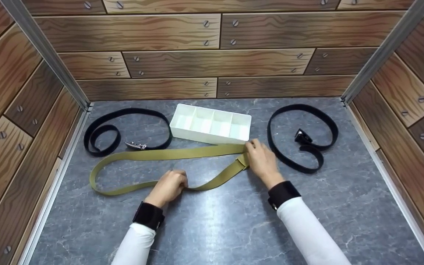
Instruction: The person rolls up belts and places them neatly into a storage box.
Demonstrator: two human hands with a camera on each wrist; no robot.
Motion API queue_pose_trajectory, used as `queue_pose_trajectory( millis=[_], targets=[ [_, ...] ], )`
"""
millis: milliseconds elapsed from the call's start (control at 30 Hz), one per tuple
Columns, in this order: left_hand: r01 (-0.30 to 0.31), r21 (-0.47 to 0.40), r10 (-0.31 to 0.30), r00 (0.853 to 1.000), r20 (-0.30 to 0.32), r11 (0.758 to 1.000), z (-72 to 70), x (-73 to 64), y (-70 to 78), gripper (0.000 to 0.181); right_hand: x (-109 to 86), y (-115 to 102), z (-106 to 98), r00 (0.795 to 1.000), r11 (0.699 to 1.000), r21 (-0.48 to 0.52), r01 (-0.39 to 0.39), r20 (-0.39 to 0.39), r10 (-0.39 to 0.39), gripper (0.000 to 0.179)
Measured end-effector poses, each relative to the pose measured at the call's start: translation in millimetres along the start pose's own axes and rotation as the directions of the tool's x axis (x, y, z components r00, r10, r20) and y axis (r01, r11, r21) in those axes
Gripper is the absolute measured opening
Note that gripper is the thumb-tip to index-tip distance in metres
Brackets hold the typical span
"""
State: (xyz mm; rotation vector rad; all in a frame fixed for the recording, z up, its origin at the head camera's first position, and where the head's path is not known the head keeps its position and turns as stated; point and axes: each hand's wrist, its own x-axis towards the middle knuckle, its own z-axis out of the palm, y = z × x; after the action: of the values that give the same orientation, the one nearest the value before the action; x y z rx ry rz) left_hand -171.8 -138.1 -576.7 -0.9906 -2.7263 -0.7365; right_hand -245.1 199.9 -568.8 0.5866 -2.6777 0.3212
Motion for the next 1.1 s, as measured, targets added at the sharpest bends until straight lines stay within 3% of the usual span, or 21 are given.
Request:
queue_pose_trajectory(
  millis=[67,133,267,333,367,567,667,767,933,1100],
  targets=[
    [-0.005,-0.002,0.005,1.0,0.003,1.0,1.3,1.8,1.7,0.026,-0.5,-8.3,1.1,0.998,0.999,0.016,0.051,0.041,-0.051,0.028],
    [-0.01,0.004,0.01,1.0,0.002,1.0,2.8,4.0,3.0,0.024,-0.9,-16.2,0.7,0.982,0.991,0.067,0.113,0.143,-0.122,0.036],
    [0.002,0.023,-0.002,1.0,0.002,1.0,4.6,8.0,5.2,0.022,-3.3,-26.5,-3.3,0.889,0.969,0.182,0.165,0.397,-0.226,0.05],
    [0.018,0.029,-0.018,1.0,0.006,0.999,4.7,8.6,4.9,0.02,-4.0,-28.1,-6.2,0.859,0.973,0.177,0.147,0.465,-0.215,0.042],
    [0.032,0.03,-0.032,0.999,0.011,0.999,4.1,8.3,4.9,0.019,-4.4,-28.1,-7.6,0.854,0.978,0.163,0.132,0.482,-0.196,0.036],
    [0.105,0.039,-0.107,0.993,0.048,0.994,0.7,4.9,1.8,0.014,-8.7,-20.5,-15.3,0.906,0.998,0.02,0.056,0.419,-0.059,0.026],
    [0.123,0.035,-0.125,0.99,0.07,0.992,-1.7,3.8,0.1,0.013,-13.8,-10.9,-22.5,0.926,1.0,0.006,0.008,0.378,-0.01,0.023],
    [0.15,0.033,-0.153,0.983,0.097,0.988,-4.4,2.4,-0.8,0.011,-18.1,2.0,-33.5,0.92,0.999,0.038,-0.036,0.393,0.018,0.011],
    [0.206,0.026,-0.208,0.968,0.141,0.978,-6.3,1.5,0.2,0.009,-13.5,22.9,-52.2,0.88,0.961,0.201,-0.19,0.469,0.076,0.043],
    [0.263,0.004,-0.261,0.953,0.156,0.965,-5.2,8.3,5.5,0.023,4.6,30.0,-49.9,0.877,0.918,0.222,-0.329,0.433,0.209,0.041]
  ],
)
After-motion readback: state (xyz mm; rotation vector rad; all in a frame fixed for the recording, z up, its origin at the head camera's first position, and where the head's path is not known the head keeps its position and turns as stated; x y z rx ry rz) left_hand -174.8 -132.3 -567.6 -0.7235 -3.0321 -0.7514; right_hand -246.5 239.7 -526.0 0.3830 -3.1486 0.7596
